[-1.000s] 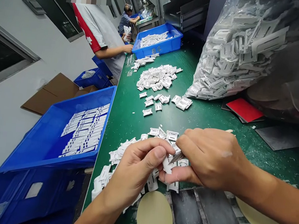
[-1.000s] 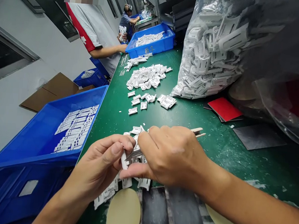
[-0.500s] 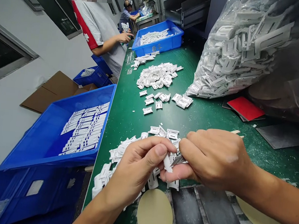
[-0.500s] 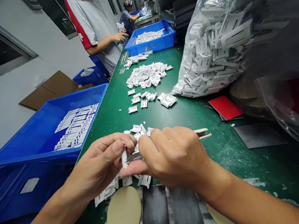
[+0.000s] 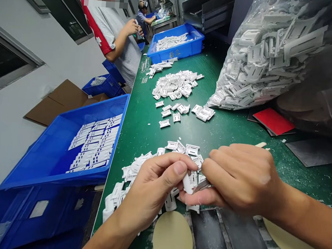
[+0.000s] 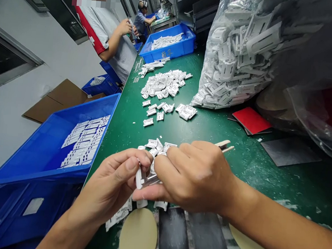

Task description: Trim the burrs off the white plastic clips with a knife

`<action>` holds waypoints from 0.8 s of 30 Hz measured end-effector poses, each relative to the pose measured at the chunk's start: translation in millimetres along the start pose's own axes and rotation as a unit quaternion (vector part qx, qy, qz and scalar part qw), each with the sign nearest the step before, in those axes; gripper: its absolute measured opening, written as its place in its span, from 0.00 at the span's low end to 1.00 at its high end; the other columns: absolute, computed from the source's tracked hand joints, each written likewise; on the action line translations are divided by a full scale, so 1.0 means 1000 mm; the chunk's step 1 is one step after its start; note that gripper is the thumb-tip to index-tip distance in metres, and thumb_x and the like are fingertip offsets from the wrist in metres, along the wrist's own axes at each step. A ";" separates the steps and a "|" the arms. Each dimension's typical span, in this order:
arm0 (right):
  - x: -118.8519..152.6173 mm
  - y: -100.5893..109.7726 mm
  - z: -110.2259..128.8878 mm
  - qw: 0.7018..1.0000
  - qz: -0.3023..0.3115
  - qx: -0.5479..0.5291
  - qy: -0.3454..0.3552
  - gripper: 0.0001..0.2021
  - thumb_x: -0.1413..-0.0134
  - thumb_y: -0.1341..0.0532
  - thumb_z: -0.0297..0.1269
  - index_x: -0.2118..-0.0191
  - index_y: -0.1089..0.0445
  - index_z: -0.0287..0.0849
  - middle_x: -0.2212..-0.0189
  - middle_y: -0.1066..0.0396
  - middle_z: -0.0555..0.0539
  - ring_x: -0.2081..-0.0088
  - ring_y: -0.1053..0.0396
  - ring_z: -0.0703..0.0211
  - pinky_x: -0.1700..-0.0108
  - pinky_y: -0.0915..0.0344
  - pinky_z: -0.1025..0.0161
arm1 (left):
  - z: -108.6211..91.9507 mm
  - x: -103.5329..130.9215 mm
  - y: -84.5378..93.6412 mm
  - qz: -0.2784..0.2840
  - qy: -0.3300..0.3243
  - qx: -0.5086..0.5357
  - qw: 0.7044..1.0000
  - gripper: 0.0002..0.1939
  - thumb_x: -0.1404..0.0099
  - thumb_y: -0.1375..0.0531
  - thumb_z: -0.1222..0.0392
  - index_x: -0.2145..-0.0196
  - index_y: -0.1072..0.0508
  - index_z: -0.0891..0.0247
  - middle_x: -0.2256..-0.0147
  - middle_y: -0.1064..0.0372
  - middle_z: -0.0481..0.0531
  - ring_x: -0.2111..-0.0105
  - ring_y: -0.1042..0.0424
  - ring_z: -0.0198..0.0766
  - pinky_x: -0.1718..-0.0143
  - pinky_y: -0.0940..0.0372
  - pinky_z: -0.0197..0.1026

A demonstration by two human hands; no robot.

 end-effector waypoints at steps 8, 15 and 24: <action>0.002 -0.001 -0.012 0.994 -0.020 -0.083 -0.075 0.23 0.33 0.45 0.55 0.71 0.31 0.41 0.82 0.37 0.54 0.80 0.41 0.64 0.73 0.50 0.59 | -0.022 0.004 0.013 -0.191 -0.201 -0.327 0.903 0.10 0.31 0.39 0.55 0.70 0.21 0.56 0.70 0.29 0.47 0.67 0.34 0.39 0.64 0.42 0.39; 0.011 -0.019 -0.029 0.980 0.050 -0.060 -0.184 0.12 0.33 0.42 0.44 0.61 0.28 0.41 0.78 0.27 0.53 0.80 0.34 0.66 0.73 0.46 0.63 | -0.028 0.003 0.020 -0.260 -0.206 -0.440 0.834 0.12 0.30 0.41 0.54 0.68 0.20 0.57 0.72 0.28 0.48 0.69 0.33 0.42 0.66 0.43 0.41; -0.024 -0.076 -0.050 0.929 0.267 -0.041 -0.254 0.17 0.33 0.44 0.44 0.45 0.31 0.42 0.54 0.22 0.42 0.54 0.24 0.50 0.59 0.33 0.57 | -0.029 0.009 0.019 -0.297 -0.242 -0.368 0.847 0.12 0.27 0.44 0.54 0.64 0.23 0.59 0.73 0.32 0.45 0.71 0.33 0.37 0.67 0.41 0.37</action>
Point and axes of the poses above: each hand's wrist, its own x-axis away from the middle knuckle, its own y-axis out of the back of the hand, z = x × y, the point moved 3 cm from there along -x, towards the middle knuckle
